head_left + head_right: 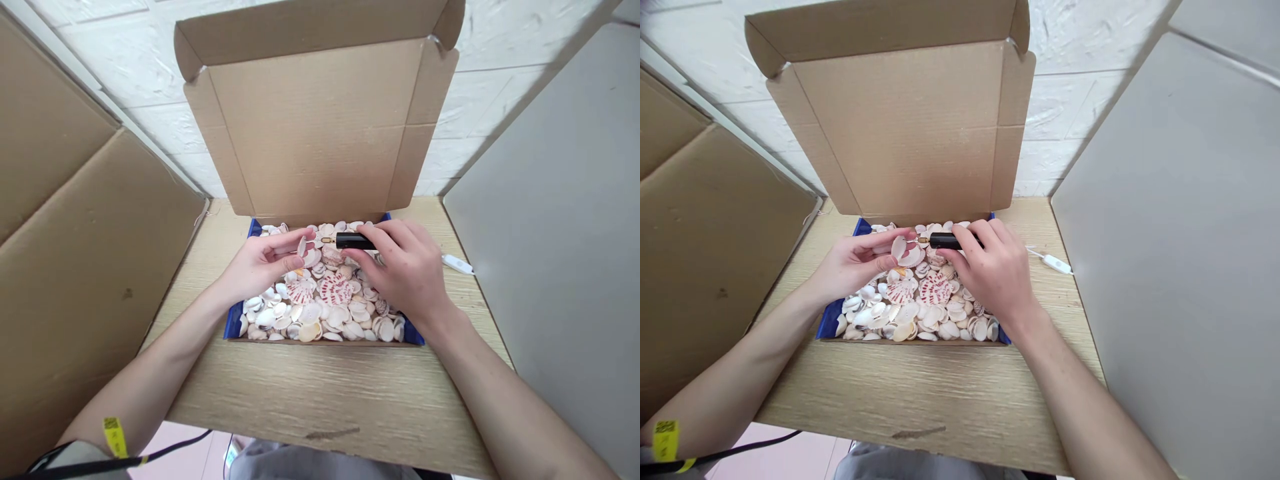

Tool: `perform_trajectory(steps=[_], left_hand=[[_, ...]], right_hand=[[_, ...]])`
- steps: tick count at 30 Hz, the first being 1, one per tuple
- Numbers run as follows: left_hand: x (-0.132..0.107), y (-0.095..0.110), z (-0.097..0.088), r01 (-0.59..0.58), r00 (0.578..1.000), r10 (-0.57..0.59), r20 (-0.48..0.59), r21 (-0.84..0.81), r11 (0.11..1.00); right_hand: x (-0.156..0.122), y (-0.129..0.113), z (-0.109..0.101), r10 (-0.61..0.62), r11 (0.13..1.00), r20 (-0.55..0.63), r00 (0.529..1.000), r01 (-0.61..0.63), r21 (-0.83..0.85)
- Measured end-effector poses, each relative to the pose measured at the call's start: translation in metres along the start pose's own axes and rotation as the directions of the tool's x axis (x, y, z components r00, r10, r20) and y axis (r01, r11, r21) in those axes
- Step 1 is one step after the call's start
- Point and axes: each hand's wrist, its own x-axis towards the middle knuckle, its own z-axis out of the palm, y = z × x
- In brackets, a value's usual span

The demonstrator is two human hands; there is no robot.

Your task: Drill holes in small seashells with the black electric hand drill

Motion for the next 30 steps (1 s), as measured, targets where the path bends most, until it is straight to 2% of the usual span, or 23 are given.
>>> perform_trajectory(steps=[3, 5, 10, 12, 20, 30], left_hand=[[0.0002, -0.0002, -0.0007, 0.009, 1.000, -0.009, 0.020, 0.008, 1.000], [0.0000, -0.0004, -0.0015, 0.010, 0.999, -0.011, 0.040, 0.011, 1.000], [-0.0010, -0.0018, -0.0035, -0.021, 0.999, 0.019, 0.044, 0.032, 0.999], [-0.0013, -0.0021, -0.0038, -0.032, 0.999, 0.030, 0.043, 0.032, 0.999], [-0.0008, -0.0032, -0.0034, 0.008, 0.998, -0.010, 0.061, 0.034, 0.999], [-0.0005, -0.0020, -0.0028, 0.009, 0.995, -0.012, 0.094, 0.027, 1.000]], right_hand=[[0.0001, 0.0012, -0.0011, -0.038, 0.998, -0.044, 0.998, 0.036, -0.046], [-0.0006, 0.0011, -0.0005, -0.018, 0.998, -0.028, 0.999, 0.016, -0.063], [-0.0041, -0.0018, 0.0042, 0.109, 0.994, 0.182, 0.977, -0.112, 0.008], [-0.0049, -0.0027, 0.0051, 0.120, 0.992, 0.219, 0.968, -0.127, 0.021], [-0.0035, 0.0010, 0.0010, 0.008, 1.000, 0.118, 0.993, -0.009, 0.008], [-0.0027, 0.0013, 0.0002, 0.017, 0.999, 0.025, 1.000, -0.016, -0.029]])
